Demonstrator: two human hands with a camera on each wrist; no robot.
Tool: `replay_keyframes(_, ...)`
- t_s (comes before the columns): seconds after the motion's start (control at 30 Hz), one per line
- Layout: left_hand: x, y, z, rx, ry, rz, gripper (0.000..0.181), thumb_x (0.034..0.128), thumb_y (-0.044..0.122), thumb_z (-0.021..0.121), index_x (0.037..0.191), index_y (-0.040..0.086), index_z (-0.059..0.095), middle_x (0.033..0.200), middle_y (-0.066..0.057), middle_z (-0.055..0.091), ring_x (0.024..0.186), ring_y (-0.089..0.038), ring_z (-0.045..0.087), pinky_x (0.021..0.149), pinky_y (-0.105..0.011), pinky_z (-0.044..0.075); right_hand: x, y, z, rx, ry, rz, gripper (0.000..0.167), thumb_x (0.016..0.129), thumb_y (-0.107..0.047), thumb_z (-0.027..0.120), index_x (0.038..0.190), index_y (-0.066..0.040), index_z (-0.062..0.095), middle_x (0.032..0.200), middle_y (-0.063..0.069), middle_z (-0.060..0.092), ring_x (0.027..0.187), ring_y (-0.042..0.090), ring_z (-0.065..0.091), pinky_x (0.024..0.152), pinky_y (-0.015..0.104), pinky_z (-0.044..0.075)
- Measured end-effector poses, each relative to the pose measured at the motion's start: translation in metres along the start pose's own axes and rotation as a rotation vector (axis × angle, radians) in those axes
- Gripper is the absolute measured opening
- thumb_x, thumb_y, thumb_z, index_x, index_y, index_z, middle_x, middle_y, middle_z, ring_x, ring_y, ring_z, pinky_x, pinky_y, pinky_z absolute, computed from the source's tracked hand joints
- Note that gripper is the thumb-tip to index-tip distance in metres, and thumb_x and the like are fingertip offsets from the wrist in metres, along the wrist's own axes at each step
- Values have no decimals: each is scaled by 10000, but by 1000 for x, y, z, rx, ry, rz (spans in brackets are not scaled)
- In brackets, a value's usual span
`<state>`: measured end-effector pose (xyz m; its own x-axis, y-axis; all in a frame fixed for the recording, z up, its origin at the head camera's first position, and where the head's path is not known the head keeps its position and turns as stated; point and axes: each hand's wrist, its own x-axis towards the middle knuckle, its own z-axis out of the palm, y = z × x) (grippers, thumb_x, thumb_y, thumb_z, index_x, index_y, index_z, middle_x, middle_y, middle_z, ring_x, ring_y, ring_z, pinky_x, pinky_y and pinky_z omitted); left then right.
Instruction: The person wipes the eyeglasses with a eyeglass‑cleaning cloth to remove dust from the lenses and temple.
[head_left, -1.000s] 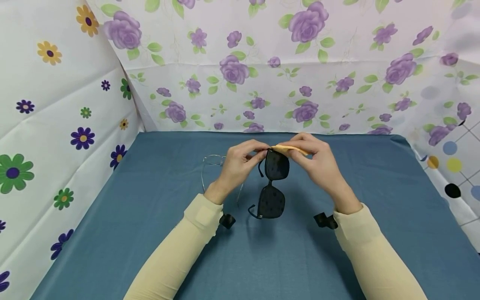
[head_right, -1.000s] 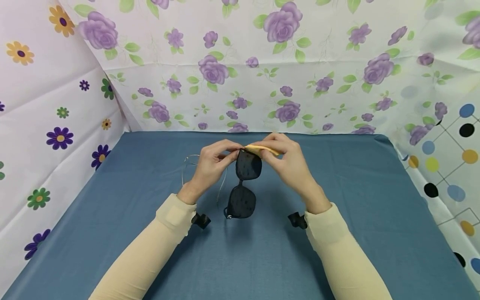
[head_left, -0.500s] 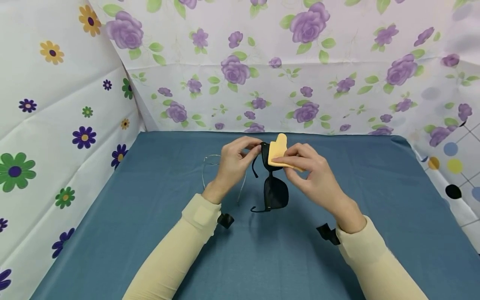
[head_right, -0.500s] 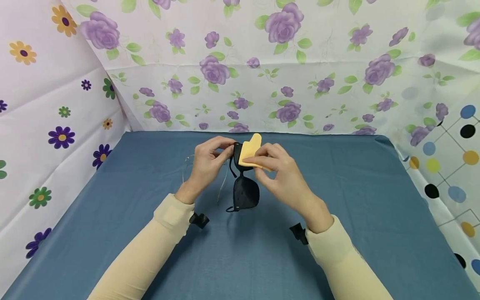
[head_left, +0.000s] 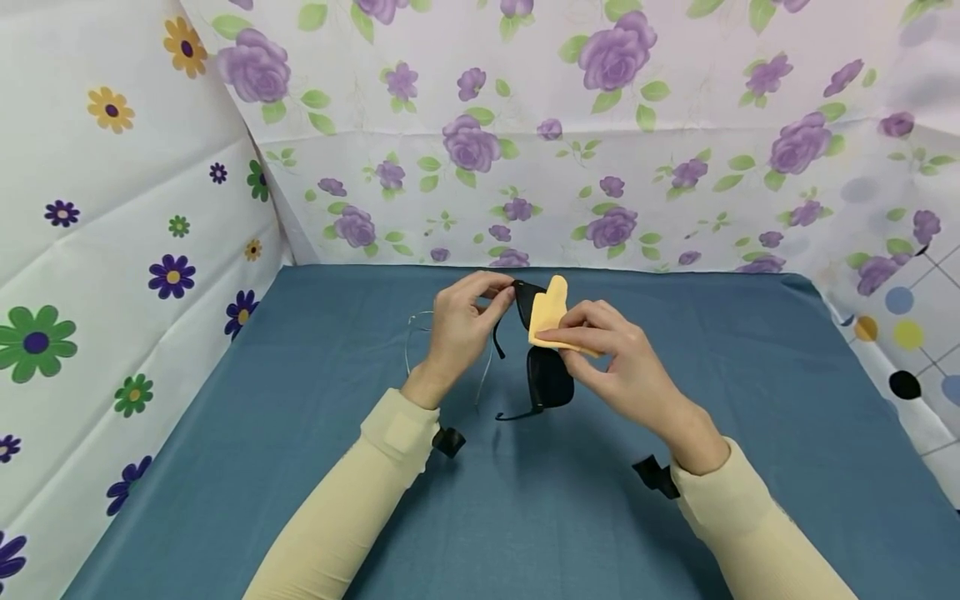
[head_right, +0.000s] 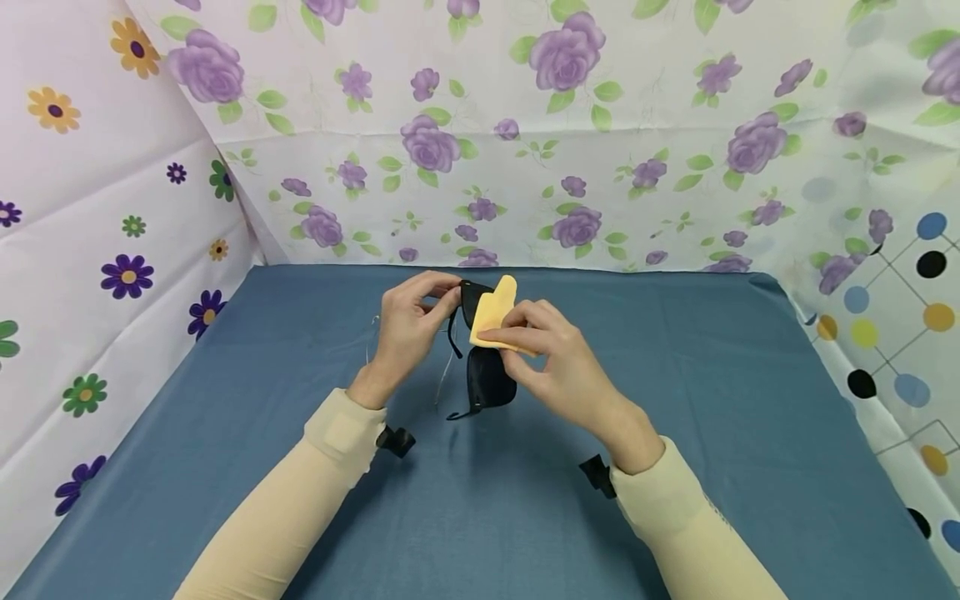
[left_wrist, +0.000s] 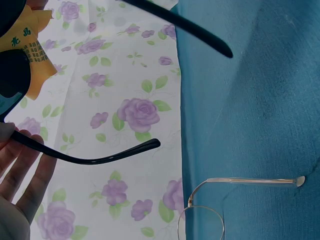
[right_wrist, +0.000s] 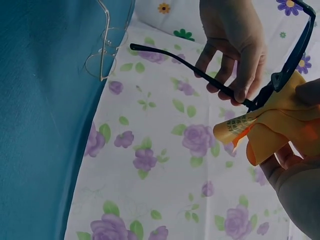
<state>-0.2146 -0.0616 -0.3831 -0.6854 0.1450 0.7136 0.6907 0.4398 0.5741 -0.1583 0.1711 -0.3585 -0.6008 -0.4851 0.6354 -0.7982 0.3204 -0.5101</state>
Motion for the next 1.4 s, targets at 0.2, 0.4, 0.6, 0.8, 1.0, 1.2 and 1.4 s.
replay_keyframes(0.2,1,1,1,16,16,-15,157,1018,134,700,1108,27,770,1028,-117,745,885,-237,722,674,-337,620,-2,0,-1,7,-7,-4,359,938,113,680,1205,-99,792,1061,-14,648,900,133,497,728,287,388)
replay_keyframes(0.4,1,0,0,1,25,-25,152,1017,122,698,1104,21,771,1026,-121,746,887,-248,722,683,-346,624,-4,-2,-10,83,-27,105,308,993,46,656,1204,-128,795,1089,-25,659,909,135,536,747,311,423)
replay_keyframes(0.6,0,0,0,-19,-3,-9,147,1017,134,701,1109,43,772,1036,-105,746,905,-227,722,692,-327,620,2,-2,-17,84,109,276,240,1049,-80,634,1233,-127,781,1060,-12,673,900,140,578,772,306,438)
replay_keyframes(0.8,0,3,1,-14,-85,1,150,1023,168,700,1111,75,778,1066,-59,749,920,-170,712,698,-273,608,20,-3,-7,2,178,275,237,1057,-99,621,1220,-130,790,1020,17,670,842,149,573,729,302,451)
replay_keyframes(1.0,0,7,2,18,-182,47,144,1026,169,695,1114,87,775,1062,-44,745,921,-158,705,705,-254,598,31,6,-1,-139,72,93,262,990,34,668,1199,-72,785,1047,72,642,913,207,530,762,377,433)
replay_keyframes(1.2,0,7,2,54,-191,58,131,1025,128,689,1115,80,772,1066,-53,744,932,-163,710,712,-257,600,29,9,0,-236,-36,-13,258,964,26,708,1179,-93,789,1018,69,589,897,227,468,739,390,390)
replay_keyframes(1.4,-1,5,-1,41,-169,58,131,1017,143,698,1105,79,771,1043,-47,743,913,-151,708,674,-252,586,24,5,0,-235,-82,-54,274,949,22,725,1152,-143,804,1019,44,584,909,207,463,733,371,381)
